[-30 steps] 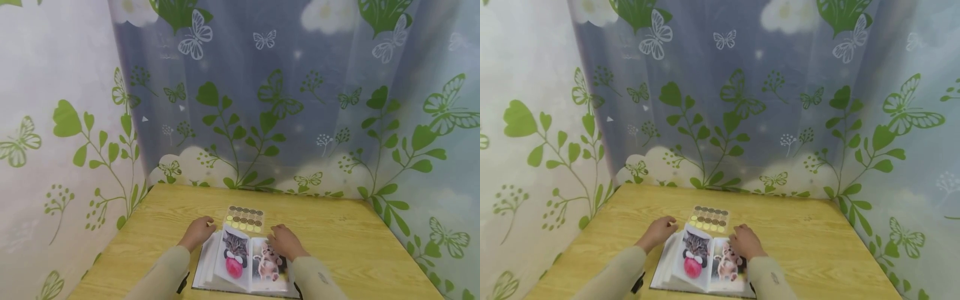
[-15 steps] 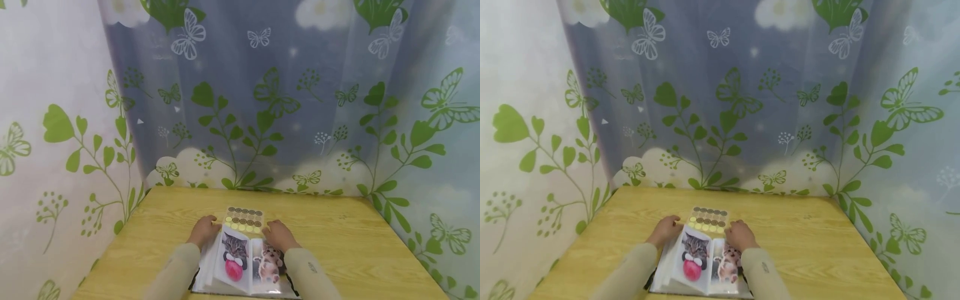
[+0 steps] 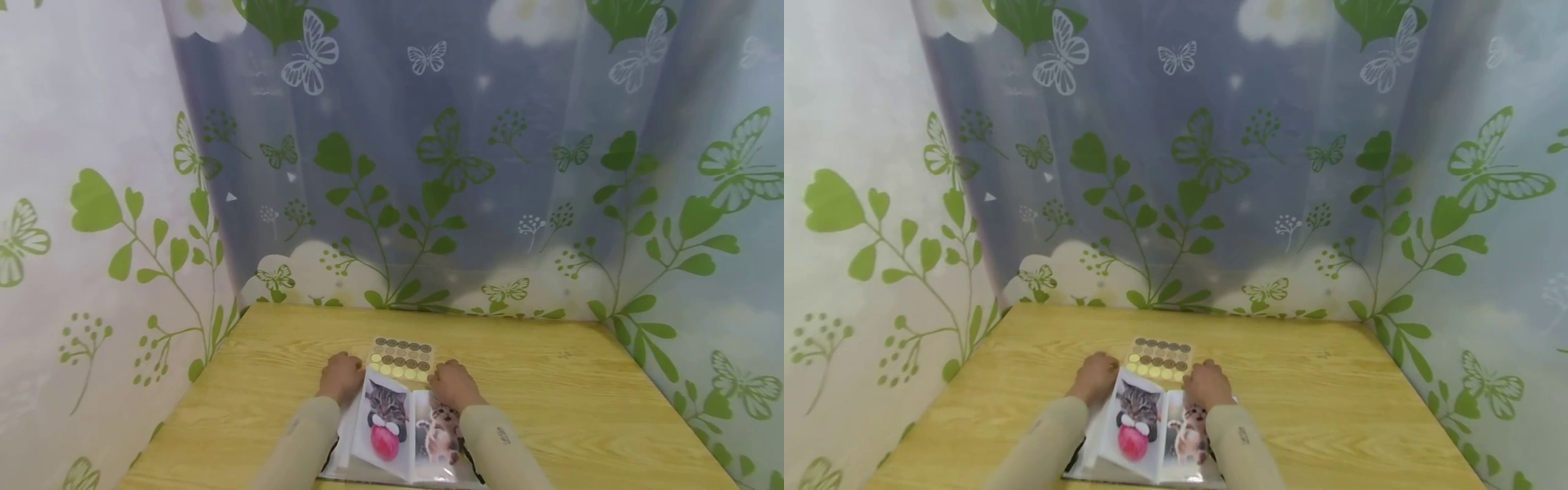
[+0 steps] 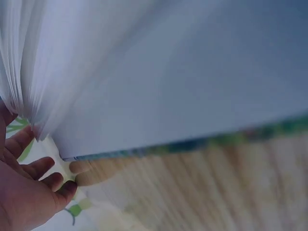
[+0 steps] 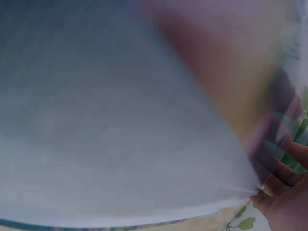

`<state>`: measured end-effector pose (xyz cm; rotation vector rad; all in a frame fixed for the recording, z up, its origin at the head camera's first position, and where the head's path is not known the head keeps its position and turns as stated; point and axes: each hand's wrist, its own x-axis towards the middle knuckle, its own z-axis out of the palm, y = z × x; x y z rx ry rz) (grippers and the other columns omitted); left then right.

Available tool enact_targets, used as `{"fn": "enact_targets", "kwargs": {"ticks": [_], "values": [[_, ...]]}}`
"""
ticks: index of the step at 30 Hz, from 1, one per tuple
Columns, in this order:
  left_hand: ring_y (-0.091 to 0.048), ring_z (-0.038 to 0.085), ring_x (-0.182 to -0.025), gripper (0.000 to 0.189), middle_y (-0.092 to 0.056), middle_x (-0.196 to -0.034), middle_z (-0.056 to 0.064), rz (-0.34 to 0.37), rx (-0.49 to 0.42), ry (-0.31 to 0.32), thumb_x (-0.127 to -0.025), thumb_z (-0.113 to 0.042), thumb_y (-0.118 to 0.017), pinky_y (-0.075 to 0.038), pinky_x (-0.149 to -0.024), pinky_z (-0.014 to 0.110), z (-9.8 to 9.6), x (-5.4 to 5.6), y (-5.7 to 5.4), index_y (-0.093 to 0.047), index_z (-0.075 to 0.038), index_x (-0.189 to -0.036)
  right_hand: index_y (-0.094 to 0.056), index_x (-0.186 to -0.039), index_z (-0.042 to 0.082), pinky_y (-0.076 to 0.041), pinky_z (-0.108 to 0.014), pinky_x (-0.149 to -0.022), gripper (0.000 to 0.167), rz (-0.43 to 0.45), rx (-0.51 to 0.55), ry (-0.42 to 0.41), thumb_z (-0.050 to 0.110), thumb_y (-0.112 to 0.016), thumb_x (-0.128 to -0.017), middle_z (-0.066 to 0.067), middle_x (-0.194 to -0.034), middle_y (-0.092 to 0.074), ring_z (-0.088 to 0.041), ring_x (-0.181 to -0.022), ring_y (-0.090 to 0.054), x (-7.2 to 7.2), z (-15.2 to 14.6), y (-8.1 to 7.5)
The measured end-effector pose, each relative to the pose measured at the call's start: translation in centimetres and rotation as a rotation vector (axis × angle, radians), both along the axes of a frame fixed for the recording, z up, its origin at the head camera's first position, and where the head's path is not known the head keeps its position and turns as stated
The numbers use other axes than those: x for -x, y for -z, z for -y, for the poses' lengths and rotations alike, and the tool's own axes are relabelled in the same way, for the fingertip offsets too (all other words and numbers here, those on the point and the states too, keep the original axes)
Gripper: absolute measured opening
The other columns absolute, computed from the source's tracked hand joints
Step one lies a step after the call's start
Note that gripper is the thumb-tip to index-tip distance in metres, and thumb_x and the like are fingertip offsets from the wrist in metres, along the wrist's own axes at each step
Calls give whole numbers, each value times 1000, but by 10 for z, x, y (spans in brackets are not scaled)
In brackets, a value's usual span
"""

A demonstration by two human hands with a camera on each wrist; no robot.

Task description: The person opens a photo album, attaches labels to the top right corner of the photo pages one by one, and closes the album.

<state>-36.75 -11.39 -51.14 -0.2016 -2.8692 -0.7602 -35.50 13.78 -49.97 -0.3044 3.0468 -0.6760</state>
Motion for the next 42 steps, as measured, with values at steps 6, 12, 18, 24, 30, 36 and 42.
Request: {"fn": "enact_targets", "kwargs": {"ticks": [6,12,18,24,30,36,42], "values": [[-45,50,-125,36,-55,-128,33,44,6,-14,-93,-33,-60,-39,-99,65,-6,-4,-1,-72,0,-102,-67,-111,-5,-42,-58,-101,35,18,-53,-5,25,-53,-101,-28,-122,-57,-44,-116,-53,0,2,4],[-42,52,-128,38,-54,-131,32,79,28,-7,-95,-32,-58,-35,-103,66,-6,-5,-5,-71,-4,-118,-69,-111,-2,-40,-60,-102,33,15,-89,-19,24,-51,-101,-26,-126,-58,-44,-122,-51,2,7,4],[-39,54,-131,36,-55,-132,30,83,-4,13,-98,-30,-53,-32,-104,68,-2,-1,-2,-73,-8,-118,-68,-116,-1,-41,-60,-101,34,26,-97,-30,24,-51,-101,-24,-127,-57,-43,-122,-51,3,10,4],[-34,54,-134,38,-53,-136,28,108,-37,35,-99,-31,-51,-27,-107,68,-1,-3,-4,-71,-8,-121,-69,-117,0,-40,-60,-102,35,3,-80,-57,26,-52,-100,-25,-129,-57,-44,-123,-50,1,12,3],[-40,50,-131,32,-60,-128,25,90,-46,27,-97,-30,-56,-31,-106,66,-2,-4,-6,-74,-11,-114,-69,-115,0,-43,-58,-99,36,-20,-74,-76,28,-56,-97,-24,-123,-59,-43,-117,-53,-2,15,2],[-50,43,-120,27,-63,-116,21,93,-37,-7,-96,-25,-57,-39,-99,60,-3,-3,-7,-74,-7,-105,-70,-112,1,-43,-59,-98,34,-27,-75,-79,28,-56,-98,-22,-119,-61,-42,-114,-55,-3,15,1],[-59,30,-81,32,-65,-77,8,96,-26,-54,-94,-27,-62,-45,-86,53,-2,-3,-12,-67,-7,-70,-65,-75,5,-47,-57,-89,32,-70,-132,2,26,-57,-98,-14,-95,-62,-34,-93,-59,-1,10,-3]]}}
